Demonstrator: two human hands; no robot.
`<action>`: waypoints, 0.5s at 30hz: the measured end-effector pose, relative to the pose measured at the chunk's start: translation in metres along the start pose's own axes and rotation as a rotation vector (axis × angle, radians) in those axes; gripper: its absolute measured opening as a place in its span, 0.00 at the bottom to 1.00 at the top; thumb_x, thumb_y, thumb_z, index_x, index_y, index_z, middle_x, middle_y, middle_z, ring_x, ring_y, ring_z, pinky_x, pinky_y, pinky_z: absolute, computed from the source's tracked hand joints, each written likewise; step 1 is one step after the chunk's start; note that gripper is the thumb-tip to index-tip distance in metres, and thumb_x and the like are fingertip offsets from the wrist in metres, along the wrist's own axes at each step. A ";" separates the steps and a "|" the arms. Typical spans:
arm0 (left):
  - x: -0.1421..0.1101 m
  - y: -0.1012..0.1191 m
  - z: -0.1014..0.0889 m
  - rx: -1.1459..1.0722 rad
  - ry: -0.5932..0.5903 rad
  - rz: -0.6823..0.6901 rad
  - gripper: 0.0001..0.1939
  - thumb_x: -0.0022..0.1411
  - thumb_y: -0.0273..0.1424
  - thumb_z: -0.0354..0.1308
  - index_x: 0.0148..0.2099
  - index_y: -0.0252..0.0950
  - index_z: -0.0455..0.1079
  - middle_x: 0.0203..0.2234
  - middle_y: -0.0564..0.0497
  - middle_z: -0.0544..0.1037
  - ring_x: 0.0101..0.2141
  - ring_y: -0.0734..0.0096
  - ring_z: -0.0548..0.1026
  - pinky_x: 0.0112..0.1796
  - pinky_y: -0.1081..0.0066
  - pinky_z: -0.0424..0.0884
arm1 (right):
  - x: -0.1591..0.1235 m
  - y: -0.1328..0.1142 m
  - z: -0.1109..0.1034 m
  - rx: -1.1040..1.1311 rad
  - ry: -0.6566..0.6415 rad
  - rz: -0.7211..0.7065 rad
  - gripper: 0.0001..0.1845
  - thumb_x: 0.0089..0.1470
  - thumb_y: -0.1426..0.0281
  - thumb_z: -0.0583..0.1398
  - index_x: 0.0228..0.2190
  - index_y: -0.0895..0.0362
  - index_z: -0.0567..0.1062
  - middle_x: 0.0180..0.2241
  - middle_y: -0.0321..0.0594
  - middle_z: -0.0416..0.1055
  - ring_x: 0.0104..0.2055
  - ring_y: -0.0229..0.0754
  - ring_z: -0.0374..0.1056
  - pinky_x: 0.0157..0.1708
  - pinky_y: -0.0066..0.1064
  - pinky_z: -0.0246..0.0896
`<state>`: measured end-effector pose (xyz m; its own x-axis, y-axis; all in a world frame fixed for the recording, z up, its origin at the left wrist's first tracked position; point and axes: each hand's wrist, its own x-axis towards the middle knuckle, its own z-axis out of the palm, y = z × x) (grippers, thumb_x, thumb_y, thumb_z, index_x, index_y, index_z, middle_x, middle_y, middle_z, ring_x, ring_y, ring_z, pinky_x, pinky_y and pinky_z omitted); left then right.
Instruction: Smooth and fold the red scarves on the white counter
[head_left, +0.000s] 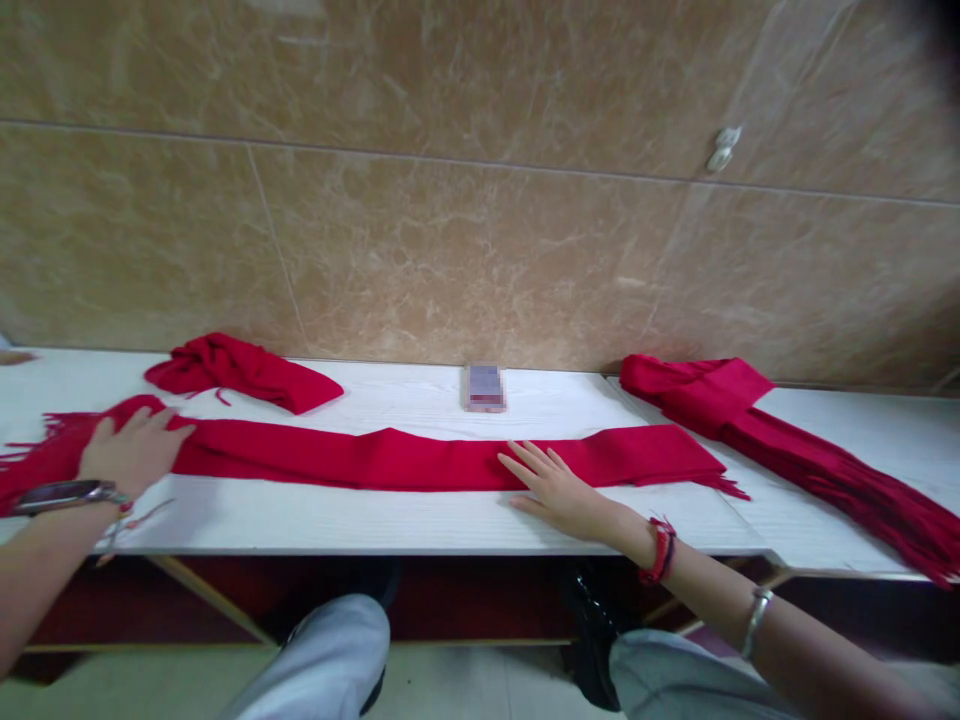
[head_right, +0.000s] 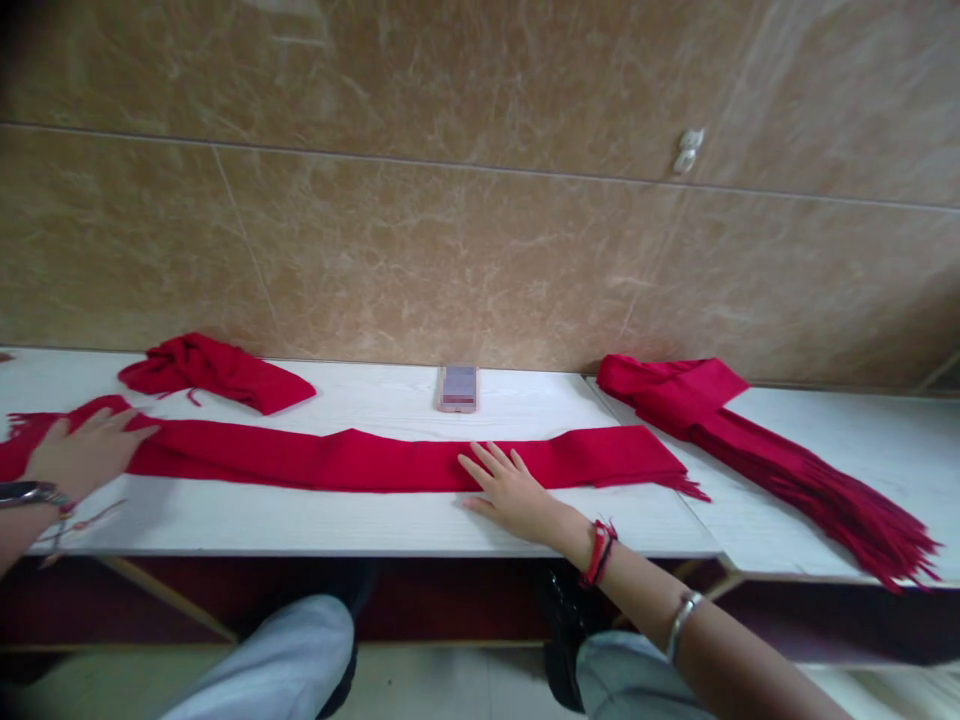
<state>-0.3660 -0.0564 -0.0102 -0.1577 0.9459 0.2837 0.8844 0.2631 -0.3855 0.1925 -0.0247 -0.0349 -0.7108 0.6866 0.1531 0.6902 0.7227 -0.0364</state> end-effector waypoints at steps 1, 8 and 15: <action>0.002 0.025 -0.015 0.039 0.034 0.014 0.26 0.61 0.27 0.30 0.46 0.34 0.71 0.52 0.44 0.67 0.55 0.52 0.57 0.49 0.49 0.53 | 0.000 0.001 0.000 0.001 -0.034 0.012 0.30 0.59 0.57 0.47 0.59 0.58 0.54 0.61 0.52 0.48 0.62 0.55 0.41 0.55 0.54 0.44; 0.004 0.209 -0.087 -0.468 -0.047 0.653 0.24 0.65 0.36 0.37 0.61 0.39 0.54 0.62 0.47 0.50 0.60 0.65 0.49 0.55 0.62 0.51 | -0.005 0.007 -0.005 -0.001 -0.112 0.040 0.29 0.60 0.57 0.42 0.60 0.56 0.51 0.62 0.49 0.44 0.63 0.55 0.37 0.55 0.58 0.41; -0.007 0.213 -0.065 -0.404 -0.143 0.694 0.17 0.58 0.33 0.51 0.50 0.46 0.68 0.60 0.51 0.56 0.60 0.52 0.46 0.56 0.51 0.41 | -0.015 0.025 -0.003 -0.003 -0.071 0.030 0.28 0.60 0.58 0.42 0.60 0.55 0.51 0.62 0.48 0.44 0.63 0.55 0.38 0.54 0.60 0.42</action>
<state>-0.1477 -0.0193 -0.0373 0.4542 0.8904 -0.0288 0.8871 -0.4550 -0.0778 0.2204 -0.0168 -0.0354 -0.6979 0.7116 0.0811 0.7114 0.7018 -0.0367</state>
